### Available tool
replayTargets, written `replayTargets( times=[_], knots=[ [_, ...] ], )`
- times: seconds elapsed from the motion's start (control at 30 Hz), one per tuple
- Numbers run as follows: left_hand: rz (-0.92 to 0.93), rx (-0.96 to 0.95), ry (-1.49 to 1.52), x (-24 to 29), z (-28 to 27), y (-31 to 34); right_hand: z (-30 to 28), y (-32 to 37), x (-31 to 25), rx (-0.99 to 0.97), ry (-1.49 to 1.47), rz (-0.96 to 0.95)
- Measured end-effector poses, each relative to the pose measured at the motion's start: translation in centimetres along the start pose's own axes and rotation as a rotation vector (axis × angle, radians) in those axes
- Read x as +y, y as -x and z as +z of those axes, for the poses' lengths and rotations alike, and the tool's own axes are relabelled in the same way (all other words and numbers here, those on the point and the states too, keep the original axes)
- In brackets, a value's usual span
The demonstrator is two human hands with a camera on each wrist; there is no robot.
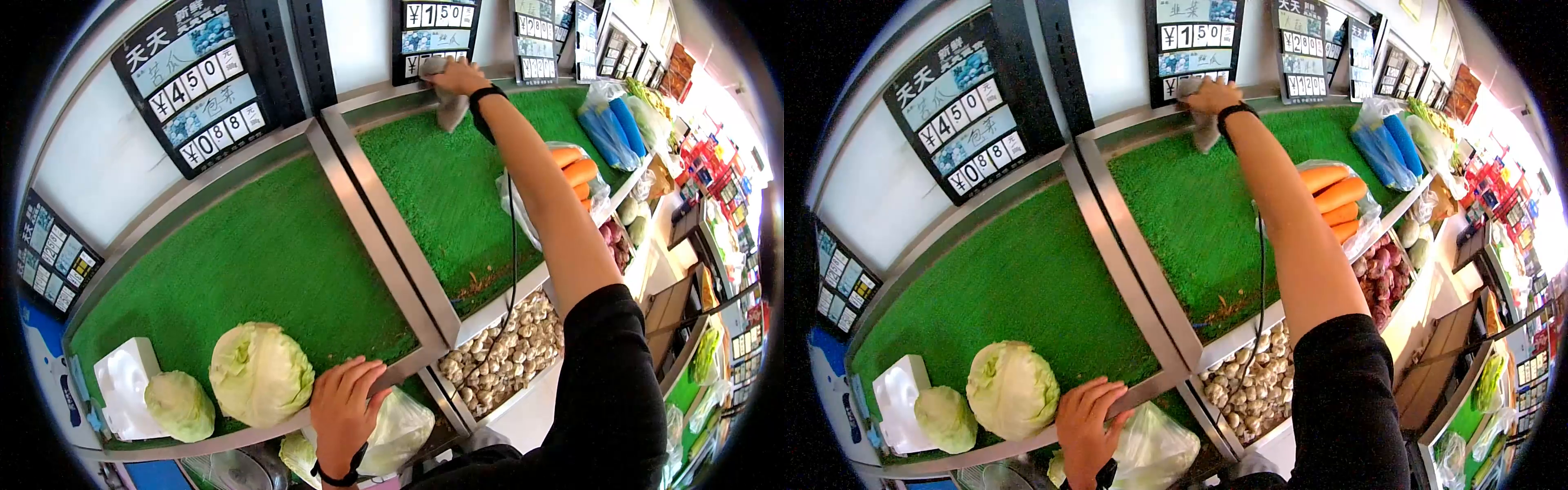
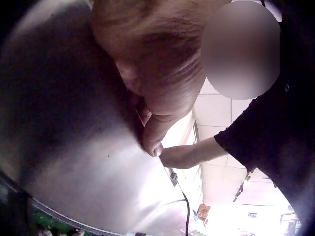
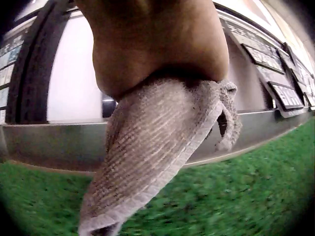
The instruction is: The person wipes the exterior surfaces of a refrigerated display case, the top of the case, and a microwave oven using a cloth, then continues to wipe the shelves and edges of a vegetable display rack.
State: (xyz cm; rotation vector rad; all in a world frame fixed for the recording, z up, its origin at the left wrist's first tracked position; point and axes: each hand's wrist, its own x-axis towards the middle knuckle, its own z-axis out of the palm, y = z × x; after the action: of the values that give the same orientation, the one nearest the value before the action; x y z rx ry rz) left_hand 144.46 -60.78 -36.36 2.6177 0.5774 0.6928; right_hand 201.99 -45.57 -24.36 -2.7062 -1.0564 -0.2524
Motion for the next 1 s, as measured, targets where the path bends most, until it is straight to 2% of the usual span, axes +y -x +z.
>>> replayTargets(
  times=[0.2,0.33,0.47,0.57,0.6,0.67,0.7,0.73,0.77,0.8,0.83,0.9,1.0],
  knots=[
    [-0.015,-0.051,-0.038,0.2,-0.2,-0.2,-0.4,-3.7,7.3,0.020,0.024,0.218],
    [-0.007,-0.062,-0.053,-0.2,0.3,-0.2,-0.3,-3.8,7.7,-0.016,0.006,0.228],
    [0.007,-0.041,-0.007,-0.2,0.3,-0.2,-0.3,-0.8,4.4,0.106,0.047,0.204],
    [0.050,-0.011,-0.054,-0.2,0.6,-0.1,-0.9,2.5,-0.4,-0.003,-0.018,-0.033],
    [0.076,-0.038,-0.053,-0.3,0.6,0.0,0.3,3.3,-2.8,0.116,-0.013,-0.100],
    [0.079,0.017,-0.054,-0.1,0.8,0.0,-1.8,8.9,-7.3,-0.015,-0.326,-0.210],
    [0.095,0.024,-0.049,0.0,0.8,0.1,-1.9,11.0,-9.4,-0.019,-0.336,-0.398],
    [0.115,0.008,-0.050,0.0,0.8,0.2,-2.7,12.9,-10.7,-0.200,-0.505,-0.668],
    [0.122,0.026,-0.062,-0.1,0.8,0.2,-1.4,14.0,-13.1,-0.235,-0.577,-0.788],
    [0.123,0.045,-0.074,-0.1,0.9,0.3,-3.4,20.4,-13.4,0.113,-0.450,-0.773],
    [0.118,0.066,-0.082,0.2,0.9,0.3,-4.2,24.0,-13.3,0.265,-0.419,-0.911],
    [0.121,0.066,-0.088,0.0,1.3,0.6,-7.2,31.1,-11.1,0.316,-0.490,-0.979],
    [0.092,0.041,-0.072,0.1,0.9,0.5,-9.9,40.0,-4.9,0.340,-0.618,-0.915]
  ],
)
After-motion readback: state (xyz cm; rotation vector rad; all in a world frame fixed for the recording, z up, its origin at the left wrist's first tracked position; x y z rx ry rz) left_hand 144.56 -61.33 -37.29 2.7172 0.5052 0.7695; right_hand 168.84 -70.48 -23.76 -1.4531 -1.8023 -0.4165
